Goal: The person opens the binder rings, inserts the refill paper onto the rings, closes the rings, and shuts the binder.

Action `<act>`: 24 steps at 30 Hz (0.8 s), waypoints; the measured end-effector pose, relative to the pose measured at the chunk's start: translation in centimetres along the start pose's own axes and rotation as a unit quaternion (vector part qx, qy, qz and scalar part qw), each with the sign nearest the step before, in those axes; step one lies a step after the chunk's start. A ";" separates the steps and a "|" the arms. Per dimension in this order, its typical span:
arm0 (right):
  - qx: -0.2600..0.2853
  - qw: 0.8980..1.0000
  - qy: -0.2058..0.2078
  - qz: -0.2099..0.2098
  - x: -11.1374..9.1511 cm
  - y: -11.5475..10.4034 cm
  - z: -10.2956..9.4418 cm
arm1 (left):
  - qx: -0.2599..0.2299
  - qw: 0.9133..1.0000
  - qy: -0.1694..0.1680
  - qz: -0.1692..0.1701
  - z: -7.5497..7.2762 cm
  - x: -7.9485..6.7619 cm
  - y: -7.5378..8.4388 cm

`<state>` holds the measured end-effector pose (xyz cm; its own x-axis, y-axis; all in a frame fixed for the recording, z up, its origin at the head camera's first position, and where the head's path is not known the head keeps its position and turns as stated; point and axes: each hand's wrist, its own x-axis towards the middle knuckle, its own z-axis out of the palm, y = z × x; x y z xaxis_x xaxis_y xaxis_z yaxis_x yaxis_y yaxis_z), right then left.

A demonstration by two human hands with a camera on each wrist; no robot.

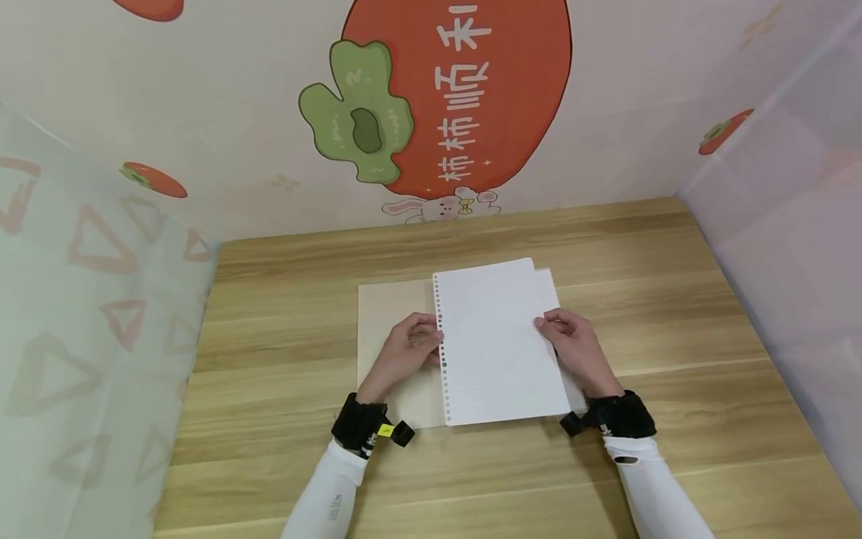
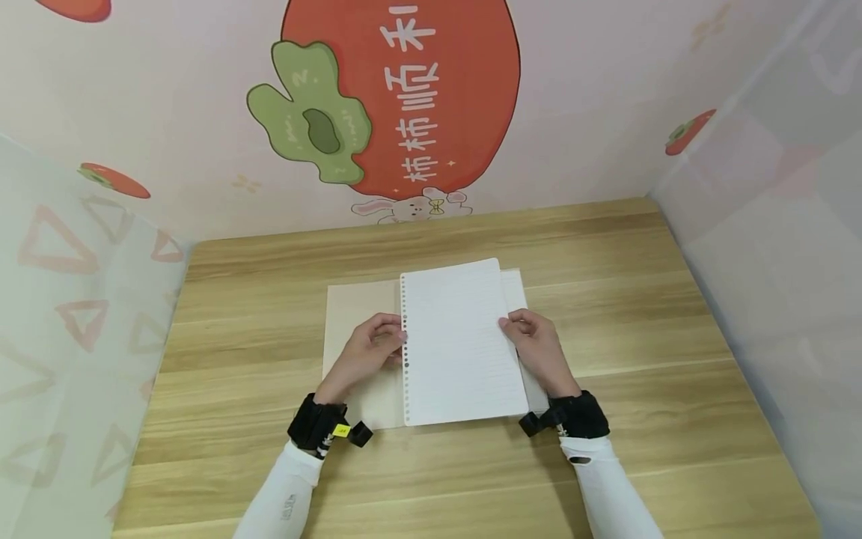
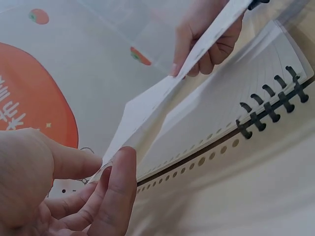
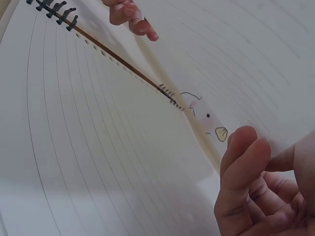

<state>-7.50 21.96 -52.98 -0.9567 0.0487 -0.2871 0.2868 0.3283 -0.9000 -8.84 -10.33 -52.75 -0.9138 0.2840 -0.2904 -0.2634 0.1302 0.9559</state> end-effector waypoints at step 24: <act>0.043 0.999 0.020 0.009 -0.2 1.0 -2.5 | -0.016 0.999 -0.038 0.006 2.6 0.4 -0.2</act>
<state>-7.11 24.66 -52.95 -0.9523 0.0912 -0.2912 0.3049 0.2456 -0.9202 -8.35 -7.77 -53.16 -0.8909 0.3570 -0.2808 -0.2638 0.0964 0.9597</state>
